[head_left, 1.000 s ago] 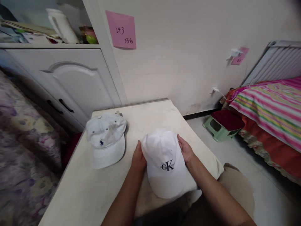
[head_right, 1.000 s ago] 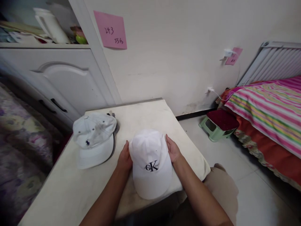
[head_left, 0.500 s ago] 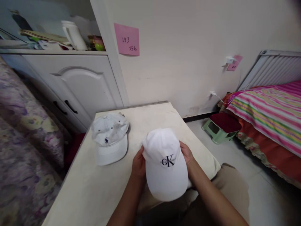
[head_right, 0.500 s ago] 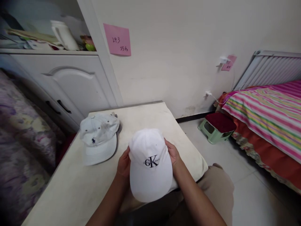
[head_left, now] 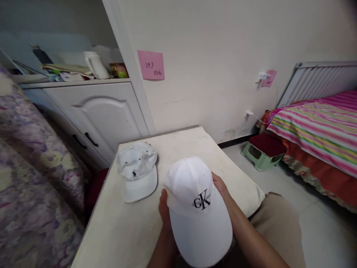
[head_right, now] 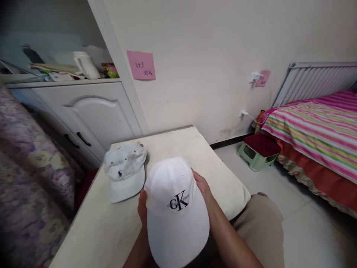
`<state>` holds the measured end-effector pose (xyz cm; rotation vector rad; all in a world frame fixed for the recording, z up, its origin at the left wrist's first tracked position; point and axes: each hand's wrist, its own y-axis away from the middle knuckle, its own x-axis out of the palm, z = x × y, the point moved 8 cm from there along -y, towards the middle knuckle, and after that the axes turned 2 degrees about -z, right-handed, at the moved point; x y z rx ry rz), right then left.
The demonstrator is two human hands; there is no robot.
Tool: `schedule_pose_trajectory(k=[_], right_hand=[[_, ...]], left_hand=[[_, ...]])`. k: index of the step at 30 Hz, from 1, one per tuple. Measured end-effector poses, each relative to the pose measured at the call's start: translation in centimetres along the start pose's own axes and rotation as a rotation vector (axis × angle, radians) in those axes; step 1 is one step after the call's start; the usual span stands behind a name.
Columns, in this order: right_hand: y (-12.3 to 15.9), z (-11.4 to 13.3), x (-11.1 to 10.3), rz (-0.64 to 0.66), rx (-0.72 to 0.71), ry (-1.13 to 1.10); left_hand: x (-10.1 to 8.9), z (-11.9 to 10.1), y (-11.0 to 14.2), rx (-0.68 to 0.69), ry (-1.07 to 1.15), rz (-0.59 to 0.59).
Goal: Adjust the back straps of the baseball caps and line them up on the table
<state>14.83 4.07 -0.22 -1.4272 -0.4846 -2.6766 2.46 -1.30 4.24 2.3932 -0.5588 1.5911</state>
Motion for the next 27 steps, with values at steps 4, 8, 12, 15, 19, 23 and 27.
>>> schedule_pose_trajectory(k=[4, 8, 12, 15, 19, 23, 27], right_hand=[[0.8, -0.6, 0.9, 0.014, -0.011, -0.005], [1.8, -1.2, 2.1, 0.088, 0.049, 0.003], [3.8, -1.9, 3.1, 0.134, 0.105, -0.011], [5.9, -2.9, 3.2, 0.163, 0.126, -0.055], [8.4, -4.9, 2.4, 0.196, 0.180, -0.055], [9.2, -5.0, 1.3, 0.146, 0.124, -0.055], [8.9, -4.0, 0.7, 0.100, 0.058, -0.072]], left_hand=[[-0.1, -1.5, 0.4, 0.093, -0.028, -0.094], [1.0, -2.0, 0.6, 0.067, 0.004, 0.016], [1.9, -2.0, 0.7, 0.008, 0.030, 0.153], [1.9, -2.2, 0.7, -0.010, 0.051, 0.186], [2.3, -2.4, 0.6, 0.015, 0.072, 0.176], [3.5, -1.6, 0.7, -0.070, 0.043, 0.186], [3.6, -1.3, 0.5, -0.140, 0.020, 0.124]])
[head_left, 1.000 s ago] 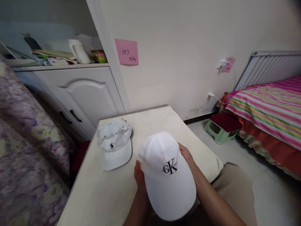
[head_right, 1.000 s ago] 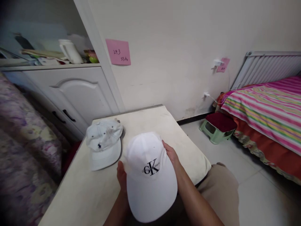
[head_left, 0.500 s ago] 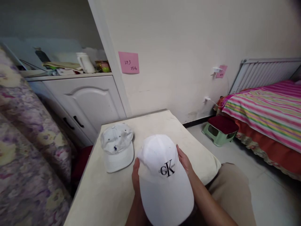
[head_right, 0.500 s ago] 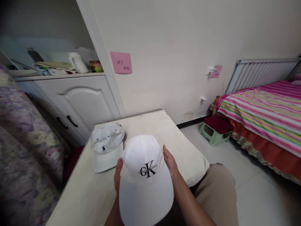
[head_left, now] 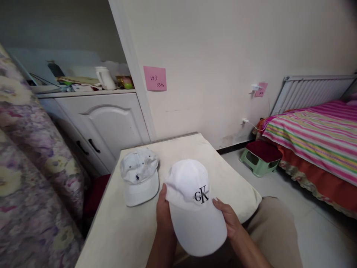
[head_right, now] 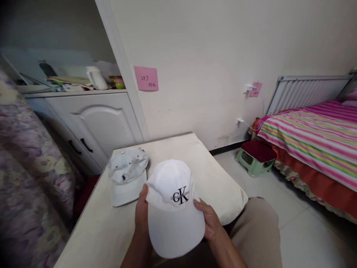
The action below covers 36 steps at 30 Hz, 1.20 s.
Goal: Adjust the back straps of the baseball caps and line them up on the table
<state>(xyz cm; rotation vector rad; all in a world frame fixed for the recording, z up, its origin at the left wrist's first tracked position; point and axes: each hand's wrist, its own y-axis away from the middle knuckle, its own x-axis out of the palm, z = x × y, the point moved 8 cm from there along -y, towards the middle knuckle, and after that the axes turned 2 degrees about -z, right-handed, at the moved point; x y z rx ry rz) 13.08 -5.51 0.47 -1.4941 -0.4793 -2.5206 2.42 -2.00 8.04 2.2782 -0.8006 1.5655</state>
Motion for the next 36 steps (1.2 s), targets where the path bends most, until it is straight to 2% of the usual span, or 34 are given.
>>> schedule_pose_trajectory(k=[5, 11, 15, 20, 25, 31, 36], right_hand=[[-0.1, 1.0, -0.8, -0.018, -0.040, 0.002], [0.1, 1.2, -1.2, 0.000, -0.051, 0.025], [0.1, 1.3, -1.2, 0.012, -0.067, 0.047], [0.2, 1.7, -0.8, 0.028, -0.087, 0.066], [0.4, 2.0, -0.5, 0.033, -0.091, 0.081], [0.5, 1.8, -0.1, 0.037, -0.103, 0.111], [0.6, 1.6, 0.2, 0.044, -0.107, 0.121]], left_hand=[[-1.4, -0.2, -0.4, -0.027, 0.020, -0.089], [-3.2, 0.5, -0.3, -0.097, -0.020, -0.297], [-2.8, 0.8, -0.3, -0.099, -0.031, -0.286], [-2.8, -0.1, -0.1, 0.029, -0.058, -0.264], [-2.3, -1.1, 2.0, 0.166, -0.168, -0.302], [-1.1, -0.3, 3.4, 0.081, -0.201, -0.287], [-3.0, 0.3, 2.5, 0.027, -0.132, -0.421]])
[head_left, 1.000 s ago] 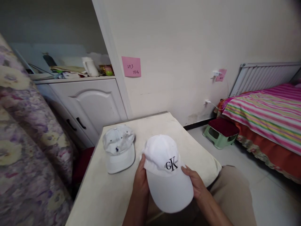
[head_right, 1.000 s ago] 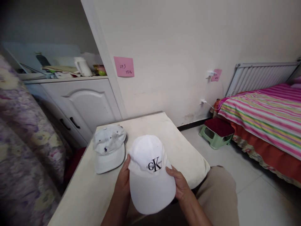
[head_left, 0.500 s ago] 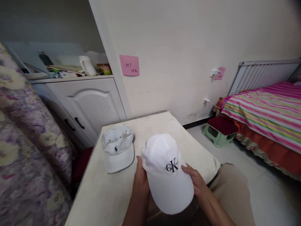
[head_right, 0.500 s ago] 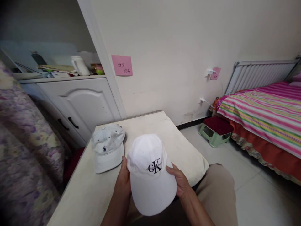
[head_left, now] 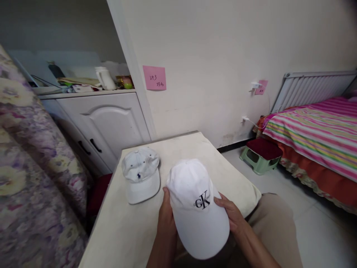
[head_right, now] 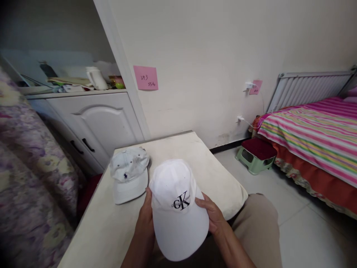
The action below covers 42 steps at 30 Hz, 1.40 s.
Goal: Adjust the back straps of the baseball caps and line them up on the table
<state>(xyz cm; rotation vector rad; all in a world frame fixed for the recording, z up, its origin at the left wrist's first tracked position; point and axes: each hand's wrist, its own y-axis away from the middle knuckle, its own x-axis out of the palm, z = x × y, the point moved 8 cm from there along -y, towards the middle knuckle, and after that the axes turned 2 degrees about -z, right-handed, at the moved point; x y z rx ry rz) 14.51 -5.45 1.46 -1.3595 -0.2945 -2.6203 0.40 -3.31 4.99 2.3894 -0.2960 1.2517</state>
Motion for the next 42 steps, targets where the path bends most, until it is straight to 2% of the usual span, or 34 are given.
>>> schedule_pose_trajectory(k=[4, 10, 17, 21, 25, 32, 36, 42], right_hand=[[-0.1, 0.1, 0.0, 0.014, -0.003, -0.003], [-0.2, 0.7, -0.1, -0.001, -0.025, -0.022], [-0.2, -0.6, -0.3, -0.033, 0.151, -0.173], [-0.7, -0.8, 0.4, -0.070, 0.142, -0.184], [-1.3, -1.0, 1.0, -0.044, 0.144, -0.159], [-2.6, 0.4, -0.9, -0.081, -0.001, -0.117], [-2.5, 0.3, -1.1, -0.069, 0.026, -0.170], [-1.7, -0.8, -0.3, -0.027, 0.123, -0.181]], left_hand=[[-0.9, 0.8, -0.3, -0.003, 0.035, -0.008], [-2.8, 1.2, 1.9, 0.094, -0.111, -0.043], [-2.4, 1.4, 2.2, 0.079, -0.169, 0.019], [-2.8, 1.6, 2.1, 0.078, -0.137, 0.041], [-3.3, 2.0, 2.0, 0.068, -0.118, 0.067], [-3.4, 2.2, 1.8, 0.065, -0.124, 0.095], [-3.2, 2.1, 1.8, 0.066, -0.123, 0.114], [-2.8, 2.1, 1.9, 0.071, -0.120, 0.129]])
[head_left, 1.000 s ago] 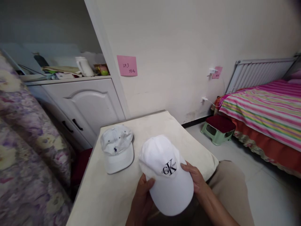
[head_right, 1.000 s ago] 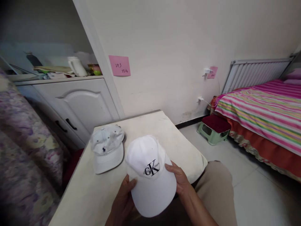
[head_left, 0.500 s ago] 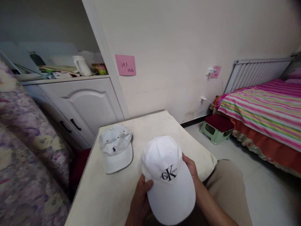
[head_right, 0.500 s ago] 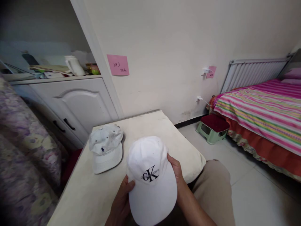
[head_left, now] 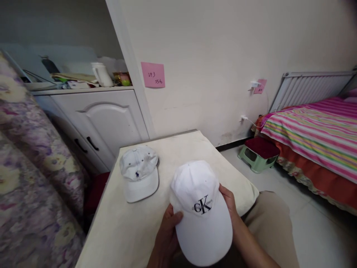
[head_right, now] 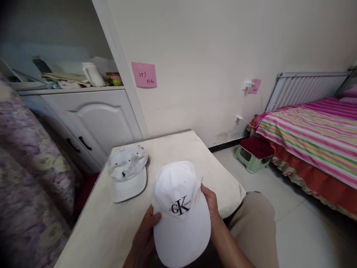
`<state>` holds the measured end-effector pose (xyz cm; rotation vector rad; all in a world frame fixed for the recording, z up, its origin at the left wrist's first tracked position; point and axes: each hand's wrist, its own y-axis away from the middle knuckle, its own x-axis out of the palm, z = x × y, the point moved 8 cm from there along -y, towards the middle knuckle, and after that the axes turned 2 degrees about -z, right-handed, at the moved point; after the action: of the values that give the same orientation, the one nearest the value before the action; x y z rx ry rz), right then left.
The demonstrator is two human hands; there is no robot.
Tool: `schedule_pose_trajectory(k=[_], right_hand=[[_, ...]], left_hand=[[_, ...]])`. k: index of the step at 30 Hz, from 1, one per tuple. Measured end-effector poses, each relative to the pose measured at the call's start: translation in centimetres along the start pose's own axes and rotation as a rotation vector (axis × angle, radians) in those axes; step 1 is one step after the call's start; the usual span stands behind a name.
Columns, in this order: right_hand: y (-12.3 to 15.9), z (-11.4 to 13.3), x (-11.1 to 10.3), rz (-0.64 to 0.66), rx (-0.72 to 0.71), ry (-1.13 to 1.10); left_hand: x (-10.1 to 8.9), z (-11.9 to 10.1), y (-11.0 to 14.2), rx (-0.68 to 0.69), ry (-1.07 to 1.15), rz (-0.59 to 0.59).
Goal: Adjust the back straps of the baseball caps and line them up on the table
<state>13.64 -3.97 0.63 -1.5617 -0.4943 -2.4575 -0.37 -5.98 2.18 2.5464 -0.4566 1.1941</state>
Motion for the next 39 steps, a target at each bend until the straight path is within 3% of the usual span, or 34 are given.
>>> schedule_pose_trajectory(k=[6, 10, 17, 22, 25, 28, 32, 35, 39], right_hand=[[1.6, 1.6, 0.1, 0.037, -0.090, 0.021], [3.3, 0.3, -1.4, 0.044, -0.109, 0.078], [4.3, -1.2, -2.4, -0.099, -0.201, 0.074], [2.6, 1.3, -3.7, -0.127, -0.230, 0.064], [-0.4, 5.0, -4.4, -0.124, -0.282, 0.087], [-5.4, 9.5, -4.3, -0.147, -0.340, 0.164], [-13.7, 15.5, -4.5, -0.248, -0.420, 0.239], [-19.3, 18.6, -5.5, -0.295, -0.448, 0.249], [-23.3, 20.7, -8.5, -0.396, -0.439, 0.270]], left_hand=[[0.1, -2.1, -0.6, 0.067, -0.055, -0.050], [0.0, -3.7, -1.2, 0.150, -0.094, -0.120], [0.3, -1.7, -2.3, 0.136, -0.079, -0.142], [-0.7, -1.3, -3.9, 0.093, -0.187, -0.018], [-3.3, -1.3, -5.6, 0.027, -0.393, -0.094], [-5.8, -1.6, -6.7, 0.012, -0.528, -0.213], [-6.7, -1.5, -7.1, 0.057, -0.471, -0.199], [-7.3, -1.1, -7.2, 0.064, -0.442, -0.206], [-8.1, -0.5, -7.4, 0.052, -0.406, -0.228]])
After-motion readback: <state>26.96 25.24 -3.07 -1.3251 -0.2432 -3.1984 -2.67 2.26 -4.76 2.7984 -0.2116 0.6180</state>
